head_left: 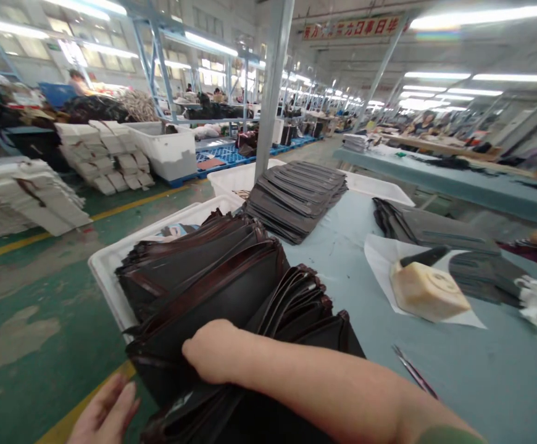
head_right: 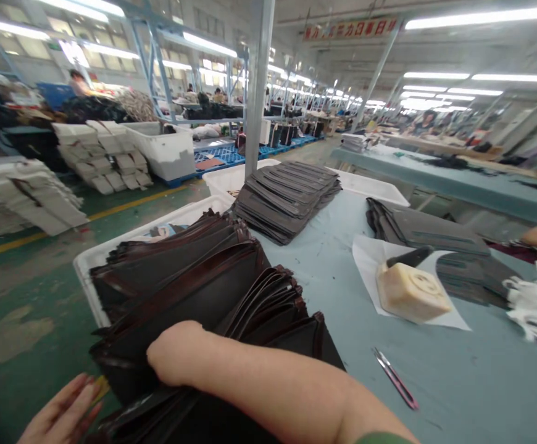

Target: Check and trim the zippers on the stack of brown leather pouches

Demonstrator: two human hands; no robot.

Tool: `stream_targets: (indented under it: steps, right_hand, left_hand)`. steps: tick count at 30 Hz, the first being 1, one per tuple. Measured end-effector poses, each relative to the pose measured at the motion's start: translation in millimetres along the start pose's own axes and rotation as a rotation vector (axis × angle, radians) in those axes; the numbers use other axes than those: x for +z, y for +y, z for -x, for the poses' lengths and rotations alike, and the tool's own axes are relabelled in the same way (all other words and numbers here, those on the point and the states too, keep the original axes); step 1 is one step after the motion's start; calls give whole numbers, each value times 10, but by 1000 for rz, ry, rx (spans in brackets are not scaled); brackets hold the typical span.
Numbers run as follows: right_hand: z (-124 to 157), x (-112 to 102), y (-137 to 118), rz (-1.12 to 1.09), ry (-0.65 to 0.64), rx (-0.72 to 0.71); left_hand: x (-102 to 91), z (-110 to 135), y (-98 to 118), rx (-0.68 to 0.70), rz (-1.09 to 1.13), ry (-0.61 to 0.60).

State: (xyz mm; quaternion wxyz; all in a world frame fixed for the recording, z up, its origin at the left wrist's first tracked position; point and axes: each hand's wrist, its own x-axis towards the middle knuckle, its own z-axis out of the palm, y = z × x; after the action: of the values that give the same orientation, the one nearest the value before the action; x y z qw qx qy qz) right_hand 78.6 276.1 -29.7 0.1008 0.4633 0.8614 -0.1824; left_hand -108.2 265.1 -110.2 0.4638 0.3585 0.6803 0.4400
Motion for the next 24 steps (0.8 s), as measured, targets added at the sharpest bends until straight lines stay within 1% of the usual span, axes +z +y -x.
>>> stream_targets:
  steps: [1,2,3,4,6,7,8,10,12,15,17,20,24]
  right_hand:
    - [-12,47,-11,22,121,19]
    - [-19,96,-33,47,243,30]
    - [-27,145,-58,78,357,42]
    - [-39,192,-78,108,457,46]
    - [-93,275,-92,139,638,96]
    - [-133,308,-89,140,689,117]
    - [-175,336,-85,137,714,133]
    - [-238,377,-80,138,701,135]
    - [-260,404,-83,153,670,122]
    - [-249,429,-89,177,669,123]
    - [-240,443,-91,184,675,124]
    - [-226,457,-91,183,684,113]
    - [-161,419,-99,99,739,86]
  left_hand:
    - [27,29,75,-29,33,-58]
    - [47,77,147,-30,35,-130]
    - [62,132,210,-22,31,-142]
    - [74,183,258,-10,29,-144]
    - [82,250,307,76,-1,-120]
    - [77,269,309,109,-39,-79]
    - [66,285,300,143,-62,-34]
    - [40,321,265,170,-89,25]
    - [25,360,237,141,-61,39]
    - [41,378,257,8,26,-41]
    - [67,359,308,-29,70,-131]
    - [97,321,380,27,161,-240]
    - [86,354,384,50,241,-298]
